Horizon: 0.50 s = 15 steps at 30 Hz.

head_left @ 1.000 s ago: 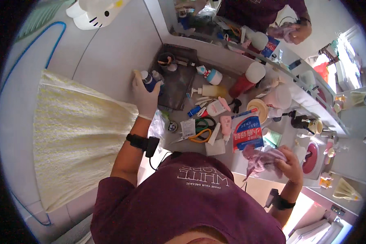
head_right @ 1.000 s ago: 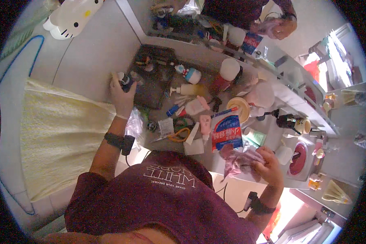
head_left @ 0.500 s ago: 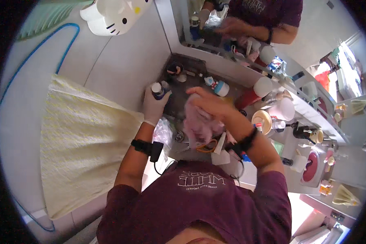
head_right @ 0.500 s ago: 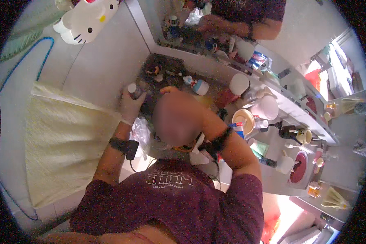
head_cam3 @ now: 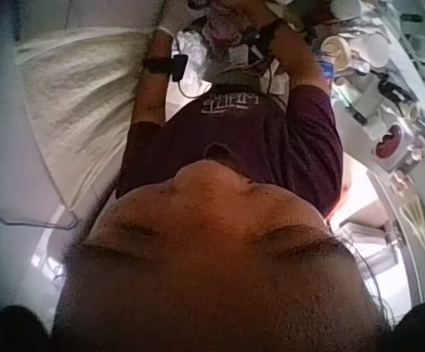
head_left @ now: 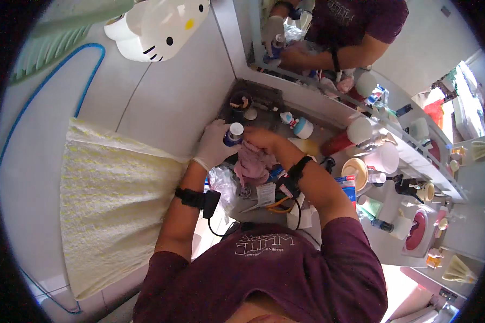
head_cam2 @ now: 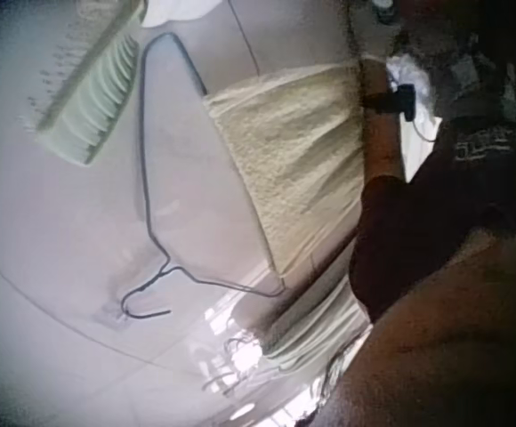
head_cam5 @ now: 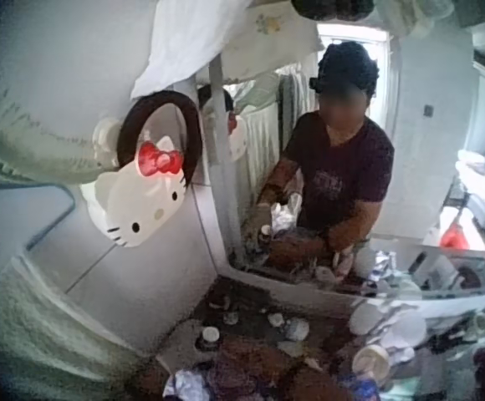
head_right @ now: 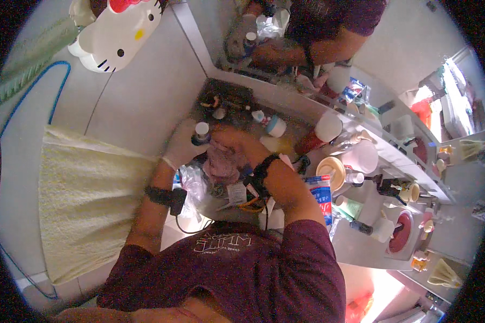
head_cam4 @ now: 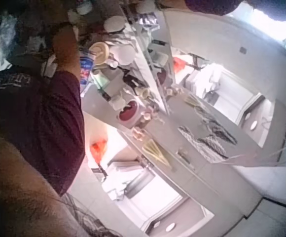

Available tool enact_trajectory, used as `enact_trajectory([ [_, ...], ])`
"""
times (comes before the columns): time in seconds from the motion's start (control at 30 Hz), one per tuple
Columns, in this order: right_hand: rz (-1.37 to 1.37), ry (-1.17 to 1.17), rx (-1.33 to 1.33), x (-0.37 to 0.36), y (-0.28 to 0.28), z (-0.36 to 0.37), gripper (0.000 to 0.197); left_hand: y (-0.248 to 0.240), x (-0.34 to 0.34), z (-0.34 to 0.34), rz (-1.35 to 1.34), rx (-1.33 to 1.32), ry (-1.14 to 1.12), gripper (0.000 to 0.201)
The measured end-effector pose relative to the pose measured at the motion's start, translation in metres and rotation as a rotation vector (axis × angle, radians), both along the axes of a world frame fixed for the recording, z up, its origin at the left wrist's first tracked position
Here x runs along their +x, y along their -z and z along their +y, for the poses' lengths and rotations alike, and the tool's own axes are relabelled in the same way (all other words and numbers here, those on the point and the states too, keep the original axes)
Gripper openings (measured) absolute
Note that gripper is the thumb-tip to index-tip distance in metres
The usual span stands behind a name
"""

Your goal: Organizing and cleaning a bathroom counter by moving toiletries and wiping the surface.

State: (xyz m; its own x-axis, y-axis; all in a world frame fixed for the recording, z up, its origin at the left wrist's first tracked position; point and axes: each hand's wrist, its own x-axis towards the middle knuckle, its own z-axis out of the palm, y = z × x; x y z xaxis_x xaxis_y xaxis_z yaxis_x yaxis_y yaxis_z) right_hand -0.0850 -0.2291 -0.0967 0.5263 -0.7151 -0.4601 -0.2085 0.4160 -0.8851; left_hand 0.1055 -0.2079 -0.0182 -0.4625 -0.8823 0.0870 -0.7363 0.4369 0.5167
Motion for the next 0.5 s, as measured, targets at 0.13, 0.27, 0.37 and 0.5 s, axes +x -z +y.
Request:
enact_trajectory([
  [0.13,0.051,0.04,-0.038,-0.012,0.014,0.004,0.038,-0.01,-0.012,-0.003,-0.155,-0.057,0.075,0.058],
  [0.27,0.151,0.034,-0.261,-0.028,-0.024,0.02,0.034,-0.013,-0.014,-0.002,0.041,0.164,-0.078,0.06],
  [0.37,0.051,0.107,-1.08,-0.071,0.0,0.036,0.03,0.004,-0.009,0.01,0.15,0.085,-0.222,0.062],
  [0.5,-0.038,0.636,-0.404,-0.086,0.028,0.057,0.026,-0.018,0.002,0.035,0.288,0.005,-0.348,0.06],
])
